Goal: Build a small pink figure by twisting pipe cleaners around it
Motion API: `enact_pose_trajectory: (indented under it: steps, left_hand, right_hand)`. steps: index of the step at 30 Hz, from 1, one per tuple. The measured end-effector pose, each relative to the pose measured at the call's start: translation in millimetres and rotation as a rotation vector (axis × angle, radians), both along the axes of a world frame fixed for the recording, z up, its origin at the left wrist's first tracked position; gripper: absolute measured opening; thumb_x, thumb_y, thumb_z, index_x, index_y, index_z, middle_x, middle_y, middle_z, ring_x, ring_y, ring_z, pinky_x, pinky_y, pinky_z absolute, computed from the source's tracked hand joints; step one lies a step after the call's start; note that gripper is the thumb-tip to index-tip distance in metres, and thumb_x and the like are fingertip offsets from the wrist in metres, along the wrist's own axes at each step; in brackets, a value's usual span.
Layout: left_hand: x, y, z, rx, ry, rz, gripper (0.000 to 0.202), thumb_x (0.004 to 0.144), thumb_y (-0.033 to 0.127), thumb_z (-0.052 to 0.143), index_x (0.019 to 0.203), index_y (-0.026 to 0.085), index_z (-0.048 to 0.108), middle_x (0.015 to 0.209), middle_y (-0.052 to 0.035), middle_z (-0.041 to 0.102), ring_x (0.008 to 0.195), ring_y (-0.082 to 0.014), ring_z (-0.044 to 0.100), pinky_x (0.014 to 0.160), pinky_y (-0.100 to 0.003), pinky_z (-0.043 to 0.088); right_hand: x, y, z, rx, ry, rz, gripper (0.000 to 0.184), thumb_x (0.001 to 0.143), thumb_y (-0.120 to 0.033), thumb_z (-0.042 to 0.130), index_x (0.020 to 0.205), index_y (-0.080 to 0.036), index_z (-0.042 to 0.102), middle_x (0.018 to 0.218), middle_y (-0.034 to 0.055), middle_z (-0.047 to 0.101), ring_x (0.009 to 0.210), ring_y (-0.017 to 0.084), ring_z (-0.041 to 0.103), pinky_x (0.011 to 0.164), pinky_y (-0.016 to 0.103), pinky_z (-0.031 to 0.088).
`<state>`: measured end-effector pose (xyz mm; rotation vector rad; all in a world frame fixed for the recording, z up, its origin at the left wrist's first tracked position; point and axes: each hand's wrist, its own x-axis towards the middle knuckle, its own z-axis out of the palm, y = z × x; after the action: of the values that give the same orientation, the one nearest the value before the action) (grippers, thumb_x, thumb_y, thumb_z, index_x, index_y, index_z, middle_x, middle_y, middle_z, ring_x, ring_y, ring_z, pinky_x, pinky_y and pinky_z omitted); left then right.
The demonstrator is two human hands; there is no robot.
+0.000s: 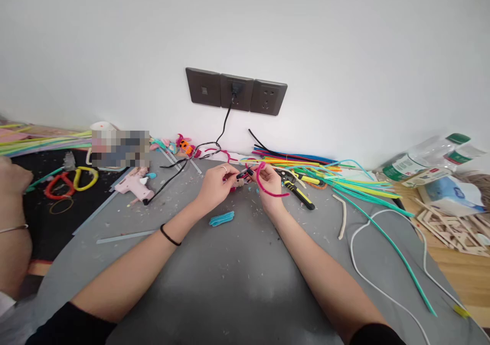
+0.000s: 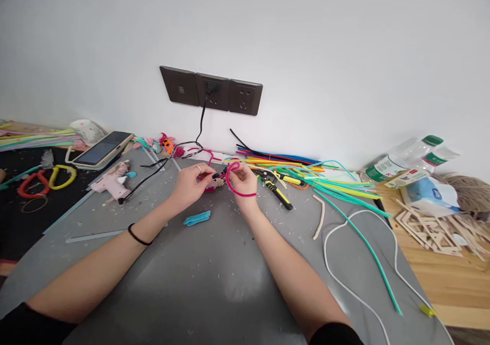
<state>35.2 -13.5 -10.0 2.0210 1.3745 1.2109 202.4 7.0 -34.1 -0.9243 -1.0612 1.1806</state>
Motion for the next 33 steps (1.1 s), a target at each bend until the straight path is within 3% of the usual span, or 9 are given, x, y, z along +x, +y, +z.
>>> enact_pose_trajectory:
  steps: [7, 13, 18, 21, 24, 27, 33]
  left_hand:
    - [-2, 1, -3.4, 0.013, 0.114, -0.006, 0.02, 0.084, 0.005, 0.052, 0.079, 0.018, 0.068, 0.078, -0.004, 0.072, 0.071, -0.0175, 0.064, 0.068, -0.027, 0.047]
    - [-5, -1, 2.2, 0.048, 0.188, -0.095, 0.022, 0.088, 0.009, 0.05, 0.078, 0.017, 0.068, 0.08, -0.0067, 0.07, 0.078, -0.0198, 0.065, 0.074, -0.031, 0.05]
    - [-4, 3, -2.9, -0.138, -0.23, -0.071, 0.013, 0.085, 0.026, 0.066, 0.091, 0.018, 0.074, 0.089, -0.0071, 0.077, 0.081, -0.02, 0.07, 0.077, -0.033, 0.056]
    - [-2, 6, -8.5, -0.293, -0.534, -0.067, 0.034, 0.072, 0.043, 0.082, 0.091, 0.016, 0.075, 0.092, -0.0098, 0.079, 0.085, -0.0232, 0.073, 0.079, -0.036, 0.059]
    - [1, 7, -10.7, -0.355, -0.712, -0.019, 0.051, 0.061, 0.054, 0.09, 0.09, 0.015, 0.076, 0.096, -0.0122, 0.08, 0.089, -0.0256, 0.074, 0.084, -0.039, 0.059]
    - [4, 4, -9.7, -0.369, -0.756, 0.008, 0.057, 0.058, 0.059, 0.091, 0.091, 0.014, 0.078, 0.097, -0.013, 0.08, 0.09, -0.0261, 0.074, 0.083, -0.039, 0.059]
    - [4, 2, -7.7, -0.299, -0.615, 0.021, 0.052, 0.068, 0.063, 0.082, 0.087, 0.015, 0.077, 0.088, -0.0103, 0.079, 0.081, -0.0242, 0.072, 0.077, -0.036, 0.058]
  right_hand:
    - [-7, -3, -0.2, 0.066, -0.007, -0.016, 0.022, 0.067, -0.035, 0.079, 0.074, -0.023, 0.062, 0.071, 0.0006, 0.07, 0.061, 0.017, 0.064, 0.06, 0.032, 0.055]
    - [-6, -10, 3.3, 0.082, -0.102, 0.022, 0.007, 0.073, -0.027, 0.071, 0.077, -0.022, 0.068, 0.074, 0.0011, 0.072, 0.066, 0.017, 0.067, 0.064, 0.032, 0.057]
    - [-2, 0, 0.7, 0.006, 0.058, 0.011, 0.026, 0.064, -0.034, 0.087, 0.075, -0.022, 0.067, 0.078, 0.0019, 0.073, 0.071, 0.018, 0.069, 0.07, 0.033, 0.059]
    - [-2, 2, -0.4, -0.074, 0.179, 0.109, 0.034, 0.061, -0.039, 0.093, 0.08, -0.022, 0.07, 0.075, 0.0015, 0.074, 0.068, 0.018, 0.069, 0.069, 0.034, 0.06]
    - [-4, -1, 0.4, -0.118, 0.272, 0.197, 0.036, 0.062, -0.042, 0.094, 0.085, -0.022, 0.074, 0.078, 0.001, 0.075, 0.071, 0.016, 0.07, 0.072, 0.032, 0.061]
    - [-5, -3, 0.7, -0.147, 0.286, 0.221, 0.036, 0.061, -0.041, 0.095, 0.085, -0.022, 0.075, 0.079, 0.0018, 0.076, 0.074, 0.017, 0.07, 0.074, 0.032, 0.061]
    - [-5, -1, -4.5, -0.144, 0.245, 0.219, 0.032, 0.063, -0.041, 0.093, 0.083, -0.021, 0.076, 0.074, 0.0014, 0.074, 0.068, 0.017, 0.067, 0.069, 0.032, 0.057]
